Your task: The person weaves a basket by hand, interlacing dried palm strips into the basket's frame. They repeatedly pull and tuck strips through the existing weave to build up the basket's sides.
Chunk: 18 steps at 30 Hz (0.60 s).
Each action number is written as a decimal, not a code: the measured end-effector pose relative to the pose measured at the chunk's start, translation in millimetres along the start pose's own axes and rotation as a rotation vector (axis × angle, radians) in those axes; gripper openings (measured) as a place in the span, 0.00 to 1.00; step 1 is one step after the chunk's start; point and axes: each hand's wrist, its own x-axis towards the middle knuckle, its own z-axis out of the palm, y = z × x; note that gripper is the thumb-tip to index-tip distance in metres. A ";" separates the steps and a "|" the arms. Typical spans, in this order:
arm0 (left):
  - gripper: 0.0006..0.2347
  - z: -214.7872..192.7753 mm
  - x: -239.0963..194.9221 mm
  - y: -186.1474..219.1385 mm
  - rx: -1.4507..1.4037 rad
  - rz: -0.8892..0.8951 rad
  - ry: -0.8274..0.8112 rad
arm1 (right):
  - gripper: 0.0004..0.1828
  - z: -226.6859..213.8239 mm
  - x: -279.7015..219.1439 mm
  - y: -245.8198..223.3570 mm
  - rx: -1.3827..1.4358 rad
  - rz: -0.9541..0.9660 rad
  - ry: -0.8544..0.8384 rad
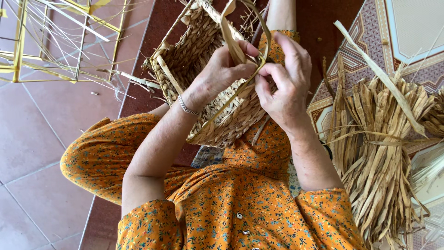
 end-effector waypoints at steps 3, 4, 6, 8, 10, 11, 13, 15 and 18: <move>0.28 4.0 -11.2 -1.1 -0.015 -0.012 0.035 | 0.06 6.6 5.3 9.5 0.020 -0.049 0.032; 0.28 7.4 -13.6 -1.8 -0.043 0.024 0.062 | 0.07 5.0 6.3 13.1 -0.004 -0.056 0.069; 0.30 12.9 -19.2 -5.2 -0.101 0.088 0.122 | 0.09 0.3 3.7 17.9 -0.044 -0.066 0.137; 0.27 18.9 -23.4 -11.4 -0.090 0.124 0.149 | 0.06 -9.7 -7.2 19.8 -0.039 -0.072 0.152; 0.24 21.5 -18.6 -14.9 -0.079 0.118 0.168 | 0.05 -18.4 -14.1 21.5 -0.049 -0.078 0.149; 0.22 21.0 -18.3 -16.7 -0.075 0.083 0.182 | 0.06 -19.2 -17.4 19.4 -0.052 -0.079 0.130; 0.17 17.1 -18.1 -20.1 -0.109 0.011 0.185 | 0.08 -16.4 -18.5 14.3 -0.051 -0.090 0.085; 0.12 11.5 -16.4 -23.1 -0.184 -0.067 0.164 | 0.10 -12.5 -14.0 8.8 -0.045 -0.110 0.034; 0.10 8.1 -10.6 -29.2 -0.162 -0.012 0.102 | 0.12 -7.4 -5.9 1.4 -0.090 -0.109 0.014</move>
